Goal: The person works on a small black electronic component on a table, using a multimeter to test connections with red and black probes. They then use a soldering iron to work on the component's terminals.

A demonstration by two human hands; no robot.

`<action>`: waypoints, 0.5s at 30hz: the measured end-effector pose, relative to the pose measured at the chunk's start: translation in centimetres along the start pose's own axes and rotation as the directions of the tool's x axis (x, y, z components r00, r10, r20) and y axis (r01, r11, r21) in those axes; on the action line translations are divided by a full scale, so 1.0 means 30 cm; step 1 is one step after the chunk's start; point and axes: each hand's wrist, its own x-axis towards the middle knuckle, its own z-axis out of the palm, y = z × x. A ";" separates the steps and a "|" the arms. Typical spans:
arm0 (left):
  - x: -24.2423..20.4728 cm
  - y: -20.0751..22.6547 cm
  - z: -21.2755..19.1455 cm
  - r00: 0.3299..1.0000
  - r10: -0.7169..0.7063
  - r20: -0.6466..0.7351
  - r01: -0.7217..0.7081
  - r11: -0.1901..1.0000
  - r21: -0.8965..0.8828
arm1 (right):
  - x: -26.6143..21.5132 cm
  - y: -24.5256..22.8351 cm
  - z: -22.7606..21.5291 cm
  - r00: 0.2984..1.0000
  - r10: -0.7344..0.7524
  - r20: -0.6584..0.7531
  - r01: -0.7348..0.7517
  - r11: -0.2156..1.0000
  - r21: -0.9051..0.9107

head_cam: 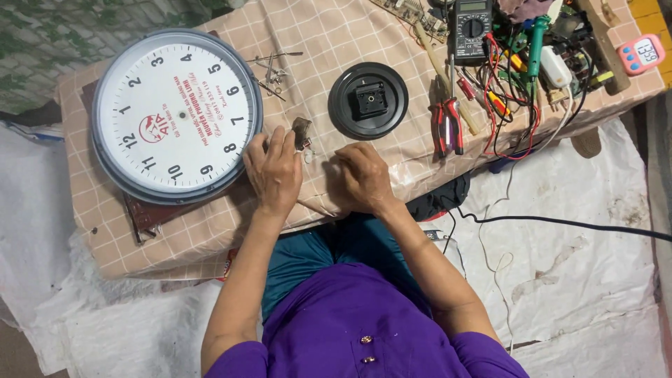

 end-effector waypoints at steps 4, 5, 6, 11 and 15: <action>0.020 -0.006 0.018 0.997 0.045 0.064 -0.042 0.999 -0.034 | 0.045 -0.043 0.040 0.999 0.031 0.043 -0.030 0.999 -0.027; 0.026 -0.002 0.026 0.996 0.055 0.077 -0.054 0.998 -0.020 | 0.057 -0.043 0.051 0.998 0.048 0.048 -0.047 0.998 -0.029; 0.033 0.002 0.034 0.994 0.065 0.089 -0.065 0.998 -0.007 | 0.069 -0.041 0.062 0.997 0.065 0.052 -0.064 0.997 -0.031; 0.032 -0.007 0.094 0.993 0.096 0.068 -0.097 0.995 0.012 | 0.101 -0.016 0.098 0.993 0.096 0.074 -0.094 0.995 -0.038; 0.026 -0.017 0.104 0.993 0.110 0.048 -0.111 0.993 0.028 | 0.117 0.001 0.114 0.994 0.089 0.062 -0.085 0.995 -0.056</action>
